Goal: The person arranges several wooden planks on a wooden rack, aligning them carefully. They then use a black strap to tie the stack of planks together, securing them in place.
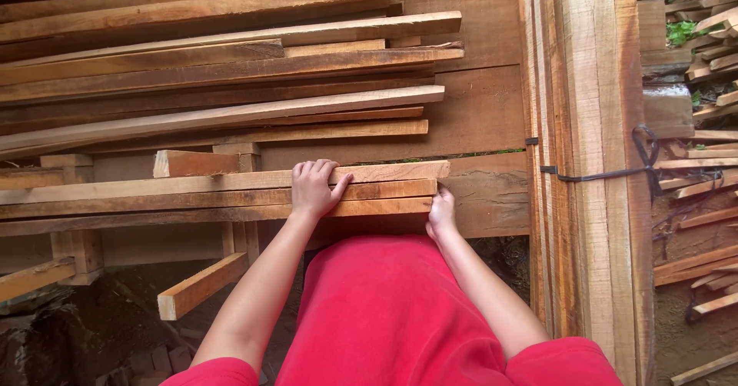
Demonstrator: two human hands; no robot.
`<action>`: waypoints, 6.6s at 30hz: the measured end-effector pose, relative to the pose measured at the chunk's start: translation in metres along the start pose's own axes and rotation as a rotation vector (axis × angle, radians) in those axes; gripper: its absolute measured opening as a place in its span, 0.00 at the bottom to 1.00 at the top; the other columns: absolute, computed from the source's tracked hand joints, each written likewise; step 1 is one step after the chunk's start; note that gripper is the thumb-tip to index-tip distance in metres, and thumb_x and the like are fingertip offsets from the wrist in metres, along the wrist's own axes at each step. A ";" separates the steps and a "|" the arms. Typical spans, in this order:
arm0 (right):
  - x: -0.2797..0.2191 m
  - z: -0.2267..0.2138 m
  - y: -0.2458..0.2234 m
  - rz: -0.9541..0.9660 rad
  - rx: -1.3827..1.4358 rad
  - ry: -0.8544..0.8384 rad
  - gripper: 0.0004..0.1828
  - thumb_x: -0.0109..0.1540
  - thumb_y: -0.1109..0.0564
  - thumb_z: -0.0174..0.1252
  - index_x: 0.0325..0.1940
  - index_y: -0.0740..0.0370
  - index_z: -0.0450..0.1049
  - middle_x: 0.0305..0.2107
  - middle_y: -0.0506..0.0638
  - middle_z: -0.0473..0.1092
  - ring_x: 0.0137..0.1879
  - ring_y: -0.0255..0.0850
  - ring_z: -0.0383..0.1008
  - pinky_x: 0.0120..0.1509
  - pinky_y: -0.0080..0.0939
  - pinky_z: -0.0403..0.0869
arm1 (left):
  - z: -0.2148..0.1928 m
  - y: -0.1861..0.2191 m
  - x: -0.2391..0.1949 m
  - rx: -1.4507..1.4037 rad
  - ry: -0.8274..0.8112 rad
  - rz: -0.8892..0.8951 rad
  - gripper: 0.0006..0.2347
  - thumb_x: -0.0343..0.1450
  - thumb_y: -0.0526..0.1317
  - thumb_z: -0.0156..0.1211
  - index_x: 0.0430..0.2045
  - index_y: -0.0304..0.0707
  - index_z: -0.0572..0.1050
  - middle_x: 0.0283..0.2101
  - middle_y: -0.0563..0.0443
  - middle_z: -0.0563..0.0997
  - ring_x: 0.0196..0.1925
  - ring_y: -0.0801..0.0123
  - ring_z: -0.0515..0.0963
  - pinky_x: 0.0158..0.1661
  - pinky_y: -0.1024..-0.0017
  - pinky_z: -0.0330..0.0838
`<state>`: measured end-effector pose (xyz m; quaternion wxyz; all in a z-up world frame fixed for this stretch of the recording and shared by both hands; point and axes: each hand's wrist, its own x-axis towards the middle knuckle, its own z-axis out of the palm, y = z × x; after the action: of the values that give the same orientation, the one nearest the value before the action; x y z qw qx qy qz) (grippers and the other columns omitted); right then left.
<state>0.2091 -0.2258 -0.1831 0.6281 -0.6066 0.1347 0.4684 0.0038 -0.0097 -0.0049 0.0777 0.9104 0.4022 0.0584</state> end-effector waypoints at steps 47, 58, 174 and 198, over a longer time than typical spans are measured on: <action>-0.075 0.042 -0.099 -0.529 -0.371 -0.186 0.36 0.67 0.54 0.60 0.77 0.61 0.55 0.68 0.66 0.59 0.76 0.59 0.56 0.80 0.60 0.54 | 0.009 0.029 -0.028 0.020 -0.080 0.475 0.37 0.54 0.65 0.69 0.59 0.60 0.72 0.68 0.56 0.68 0.74 0.56 0.61 0.72 0.48 0.47; -0.062 0.026 -0.076 -0.407 -0.283 0.041 0.15 0.72 0.46 0.55 0.56 0.58 0.67 0.44 0.45 0.66 0.54 0.35 0.66 0.62 0.38 0.66 | 0.009 0.040 -0.028 -0.127 -0.058 0.515 0.22 0.56 0.51 0.74 0.42 0.53 0.79 0.58 0.60 0.77 0.69 0.62 0.70 0.69 0.53 0.57; -0.038 0.046 -0.151 -0.040 -0.420 -0.263 0.29 0.68 0.37 0.57 0.66 0.56 0.71 0.63 0.53 0.66 0.73 0.47 0.57 0.78 0.52 0.53 | 0.021 0.025 -0.028 0.200 -0.322 0.231 0.54 0.51 0.71 0.67 0.73 0.49 0.55 0.76 0.55 0.55 0.76 0.56 0.53 0.74 0.46 0.39; -0.034 0.048 -0.147 0.041 -0.373 -0.125 0.21 0.58 0.38 0.64 0.49 0.50 0.80 0.40 0.49 0.72 0.47 0.43 0.70 0.51 0.42 0.69 | 0.014 0.019 -0.021 0.092 -0.246 0.279 0.52 0.50 0.72 0.66 0.71 0.52 0.59 0.71 0.60 0.64 0.70 0.61 0.62 0.69 0.53 0.50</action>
<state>0.2827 -0.1716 -0.0536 0.5023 -0.6794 0.0186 0.5346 0.0058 -0.0388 -0.0165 0.0758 0.9602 0.2617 -0.0616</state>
